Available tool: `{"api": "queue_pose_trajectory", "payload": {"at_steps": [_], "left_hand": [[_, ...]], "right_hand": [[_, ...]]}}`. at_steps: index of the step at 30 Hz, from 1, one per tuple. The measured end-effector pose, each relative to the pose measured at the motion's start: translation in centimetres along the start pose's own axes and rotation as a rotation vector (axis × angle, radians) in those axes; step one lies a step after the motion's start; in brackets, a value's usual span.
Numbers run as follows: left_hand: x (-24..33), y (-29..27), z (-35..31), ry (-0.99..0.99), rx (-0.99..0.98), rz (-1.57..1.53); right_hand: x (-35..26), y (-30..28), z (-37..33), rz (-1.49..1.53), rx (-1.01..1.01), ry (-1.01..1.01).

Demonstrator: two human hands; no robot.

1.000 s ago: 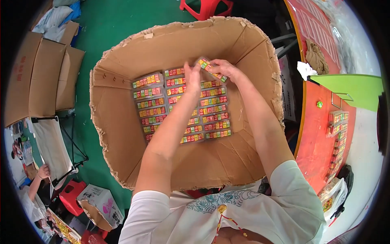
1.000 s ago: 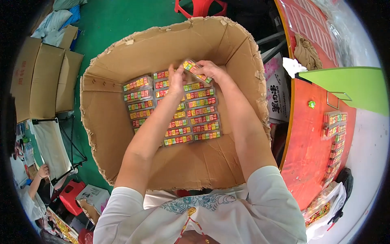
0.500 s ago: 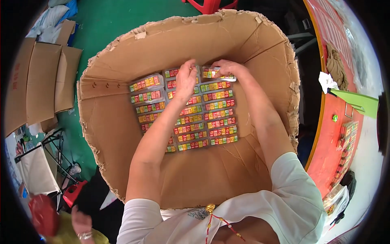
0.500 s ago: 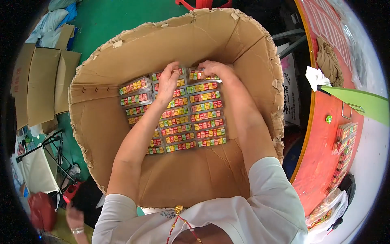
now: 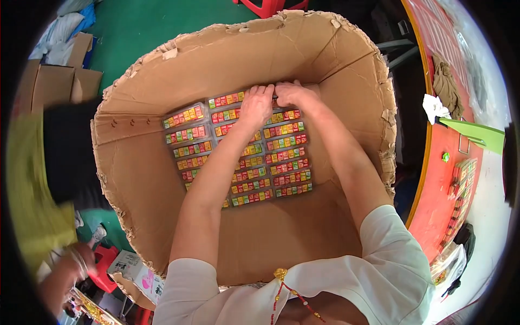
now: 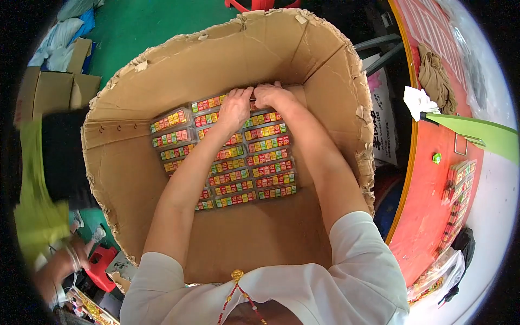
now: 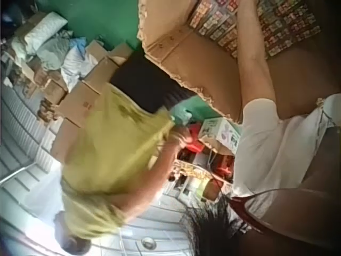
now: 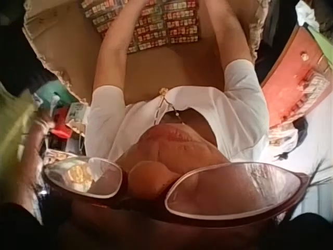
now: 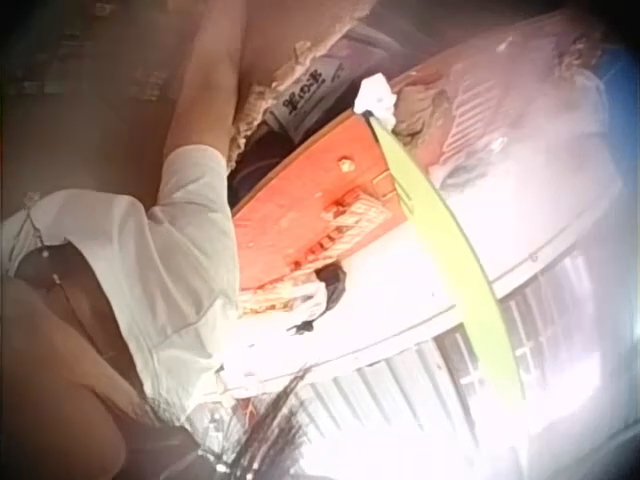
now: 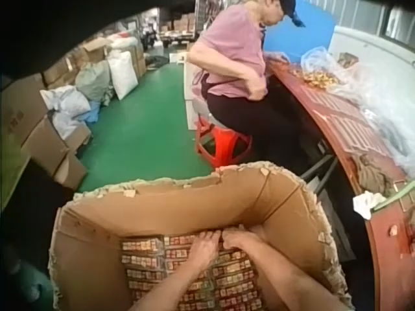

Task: The person packs small rectangular packaged items into a cardboard box by hand, arranging them neatly inside.

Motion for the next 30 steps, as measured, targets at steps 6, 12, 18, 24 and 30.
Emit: {"api": "queue_pose_trajectory", "payload": {"at_steps": [6, 12, 18, 24, 30], "left_hand": [[0.5, 1.0, 0.9, -0.028, -0.087, 0.042], [0.7, 1.6, 0.9, -0.050, -0.153, 0.173], [0.9, 1.7, 0.0, -0.011, -0.115, 0.228], [2.3, 2.5, 0.0, -0.046, -0.309, 0.235], [2.0, 3.0, -0.8, -0.012, -0.160, 0.213]], "right_hand": [[2.0, 0.5, 0.1, 0.110, 0.253, -0.035], [5.4, 0.2, -0.3, 0.669, 0.425, -0.216], [5.9, 2.1, -1.4, 0.626, 0.730, -0.035], [7.8, 5.8, -0.3, 0.497, 0.824, -0.065], [5.8, 6.4, -1.5, 0.554, 1.095, 0.077]]}}
Point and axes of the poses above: each hand's wrist, its own z-axis towards the middle knuckle, its own y-axis out of the palm, x = y × z, the point moved 3 cm from there along z, towards the middle knuckle, and after that the axes turned 6 degrees about -y, right-handed, at the moved point
